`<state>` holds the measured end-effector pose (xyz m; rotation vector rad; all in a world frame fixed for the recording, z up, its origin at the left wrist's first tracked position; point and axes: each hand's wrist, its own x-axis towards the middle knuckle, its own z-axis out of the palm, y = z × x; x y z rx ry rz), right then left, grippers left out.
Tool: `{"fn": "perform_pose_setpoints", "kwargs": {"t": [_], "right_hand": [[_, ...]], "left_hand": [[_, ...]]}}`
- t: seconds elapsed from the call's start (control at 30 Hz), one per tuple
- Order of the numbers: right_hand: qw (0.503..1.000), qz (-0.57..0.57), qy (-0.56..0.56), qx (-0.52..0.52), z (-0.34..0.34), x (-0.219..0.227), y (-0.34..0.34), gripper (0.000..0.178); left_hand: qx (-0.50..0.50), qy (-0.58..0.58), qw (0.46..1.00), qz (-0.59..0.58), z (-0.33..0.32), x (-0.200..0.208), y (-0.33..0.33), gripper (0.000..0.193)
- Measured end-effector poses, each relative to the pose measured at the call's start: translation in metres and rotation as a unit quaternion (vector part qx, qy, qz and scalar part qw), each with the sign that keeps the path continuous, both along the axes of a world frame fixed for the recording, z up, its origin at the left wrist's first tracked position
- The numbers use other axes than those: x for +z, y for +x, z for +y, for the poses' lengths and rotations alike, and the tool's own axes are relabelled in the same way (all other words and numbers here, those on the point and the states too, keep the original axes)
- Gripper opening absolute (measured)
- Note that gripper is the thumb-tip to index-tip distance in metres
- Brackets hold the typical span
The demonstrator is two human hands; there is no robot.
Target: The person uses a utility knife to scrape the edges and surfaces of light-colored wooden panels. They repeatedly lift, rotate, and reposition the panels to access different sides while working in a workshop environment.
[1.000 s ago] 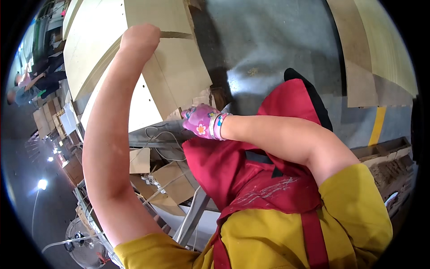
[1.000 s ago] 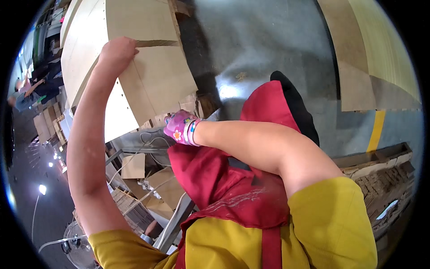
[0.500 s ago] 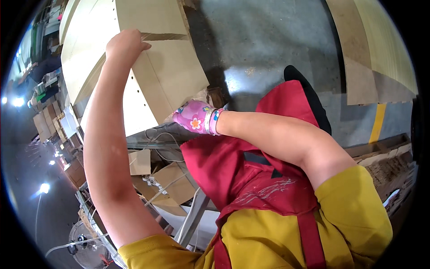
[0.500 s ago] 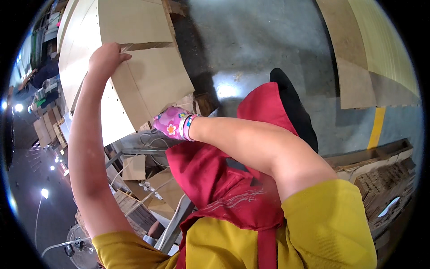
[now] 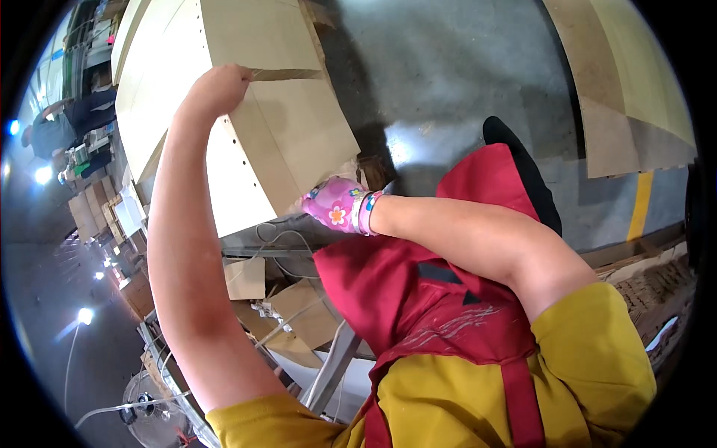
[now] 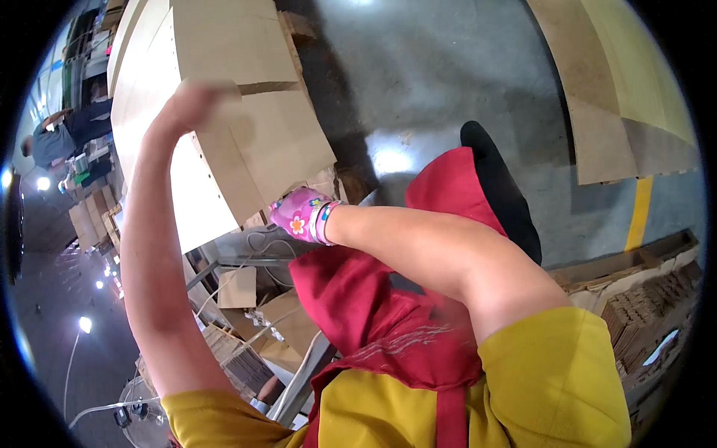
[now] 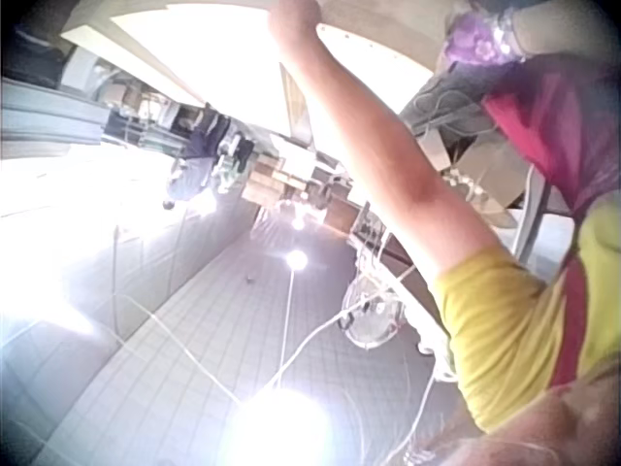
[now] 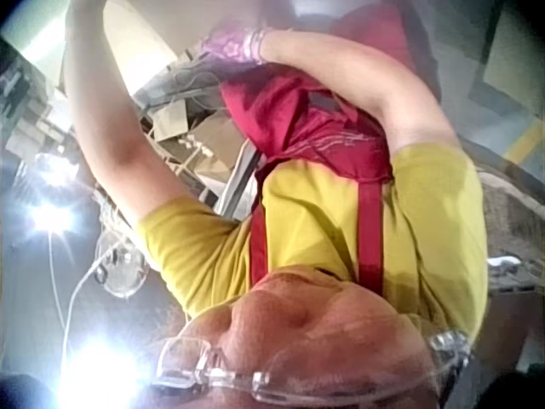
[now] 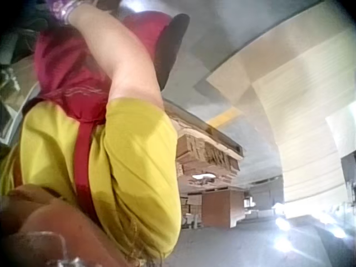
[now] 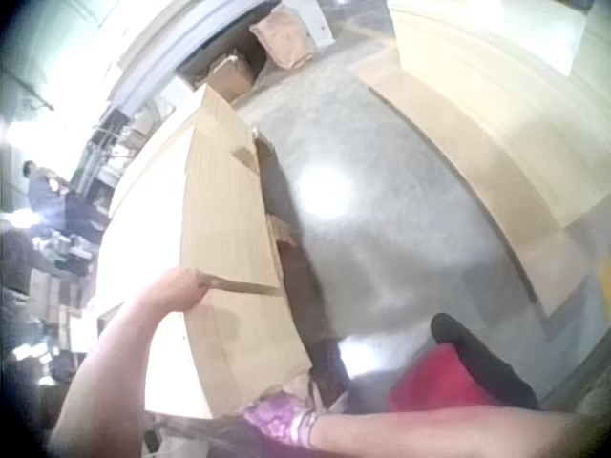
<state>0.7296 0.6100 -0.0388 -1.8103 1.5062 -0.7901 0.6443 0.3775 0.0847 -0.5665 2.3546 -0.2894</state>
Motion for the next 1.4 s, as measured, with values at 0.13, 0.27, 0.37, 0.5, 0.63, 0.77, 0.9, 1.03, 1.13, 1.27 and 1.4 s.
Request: {"fn": "perform_pose_setpoints", "kwargs": {"t": [0.13,0.27,0.37,0.5,0.63,0.77,0.9,1.03,1.13,1.27,1.4], "right_hand": [[0.999,0.011,-0.043,-0.02,0.004,-0.007,-0.001,0.024],[0.999,-0.043,-0.018,-0.01,0.0,-0.006,-0.004,0.023],[0.996,-0.067,-0.034,-0.036,0.002,-0.008,-0.003,0.017],[0.996,-0.071,-0.027,-0.035,-0.001,-0.008,-0.005,0.016],[0.995,-0.076,-0.032,-0.049,0.001,-0.007,-0.006,0.017],[0.998,-0.061,0.013,-0.012,-0.001,0.007,-0.013,0.021],[0.998,-0.066,0.014,-0.006,-0.001,0.007,-0.016,0.021],[0.997,-0.078,0.011,-0.008,-0.001,0.006,-0.016,0.022],[0.998,-0.067,0.012,-0.015,0.001,0.007,-0.015,0.022],[0.998,-0.047,0.03,-0.001,0.0,0.009,-0.016,0.022],[0.999,-0.04,0.018,0.009,-0.002,0.009,-0.014,0.022]], "left_hand": [[0.039,-0.001,0.998,-0.055,0.01,0.006,-0.016,0.02],[0.03,-0.035,0.998,-0.053,0.019,0.002,-0.014,0.018],[0.031,-0.069,0.995,-0.058,0.021,-0.001,-0.015,0.017],[0.03,-0.072,0.997,-0.029,0.018,-0.002,-0.01,0.018],[0.024,-0.071,0.996,-0.044,0.023,0.0,-0.013,0.018],[0.035,-0.069,0.996,-0.047,0.018,0.002,-0.01,0.017],[0.03,-0.06,0.997,-0.036,0.018,0.0,-0.009,0.016],[0.025,-0.065,0.997,-0.033,0.018,0.001,-0.009,0.016],[0.039,-0.065,0.996,-0.042,0.021,0.001,-0.012,0.017],[0.03,-0.086,0.994,-0.063,0.029,-0.002,-0.015,0.019],[0.02,-0.099,0.991,-0.082,0.032,-0.007,-0.017,0.022]]}}
